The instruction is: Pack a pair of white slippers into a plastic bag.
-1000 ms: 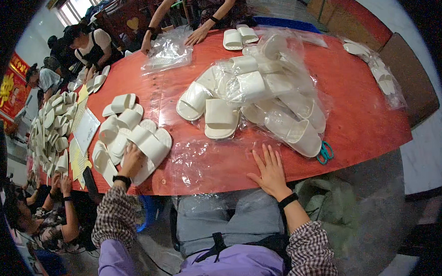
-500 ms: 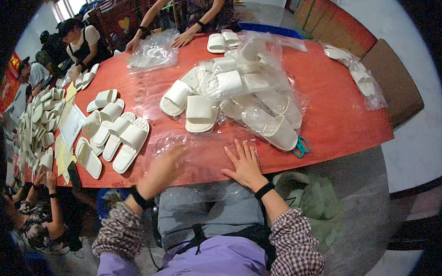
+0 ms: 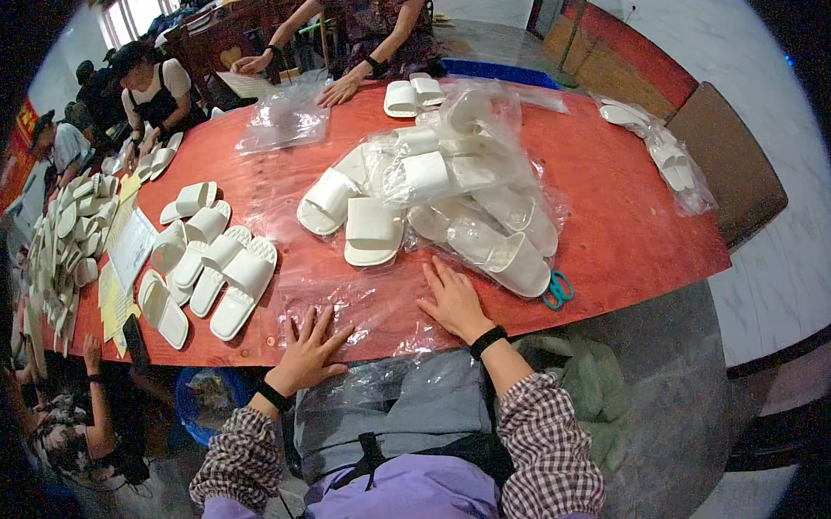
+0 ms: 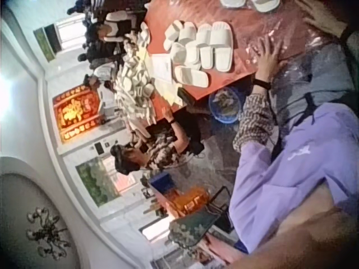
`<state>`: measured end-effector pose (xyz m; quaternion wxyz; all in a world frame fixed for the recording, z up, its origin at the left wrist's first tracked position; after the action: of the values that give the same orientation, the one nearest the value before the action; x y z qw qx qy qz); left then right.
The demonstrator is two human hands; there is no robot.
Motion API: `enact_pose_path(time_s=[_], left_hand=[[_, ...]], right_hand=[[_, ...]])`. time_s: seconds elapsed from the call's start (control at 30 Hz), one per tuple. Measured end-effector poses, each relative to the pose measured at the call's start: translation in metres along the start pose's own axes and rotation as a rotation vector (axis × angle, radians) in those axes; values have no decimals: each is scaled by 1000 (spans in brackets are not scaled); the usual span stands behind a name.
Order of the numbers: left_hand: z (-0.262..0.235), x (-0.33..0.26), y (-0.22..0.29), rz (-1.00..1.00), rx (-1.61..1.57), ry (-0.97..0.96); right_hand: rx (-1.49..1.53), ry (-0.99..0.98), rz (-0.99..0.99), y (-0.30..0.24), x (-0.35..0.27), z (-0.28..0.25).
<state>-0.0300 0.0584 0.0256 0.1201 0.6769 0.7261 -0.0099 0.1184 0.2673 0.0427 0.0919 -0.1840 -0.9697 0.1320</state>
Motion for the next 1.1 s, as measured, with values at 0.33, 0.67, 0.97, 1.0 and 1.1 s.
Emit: enact_pose_path(time_s=[0.33, 0.67, 0.97, 1.0, 1.1], left_hand=[[-73, 32, -26, -29, -321, 438], [-16, 14, -9, -100, -4, 150], [-46, 47, 9, 106, 47, 409], [-46, 47, 10, 106, 45, 408], [-26, 42, 25, 155, 227, 180]], right_hand=[[12, 24, -135, -12, 16, -6], [-29, -159, 23, 11, 0, 16], [-87, -120, -73, -14, 10, 20], [-96, -127, -6, -9, 6, 20], [-107, -130, 66, 3, 3, 17]])
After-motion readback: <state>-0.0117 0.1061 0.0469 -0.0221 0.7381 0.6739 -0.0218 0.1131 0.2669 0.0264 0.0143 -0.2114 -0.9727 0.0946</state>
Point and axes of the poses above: each hand's wrist, its own x-axis towards the middle knuckle, its own z-axis out of the palm, y = z × x, the point moved 8 cm from there along x, towards the middle knuckle, and after that the axes turned 8 degrees about -y, right-handed, at the moved point
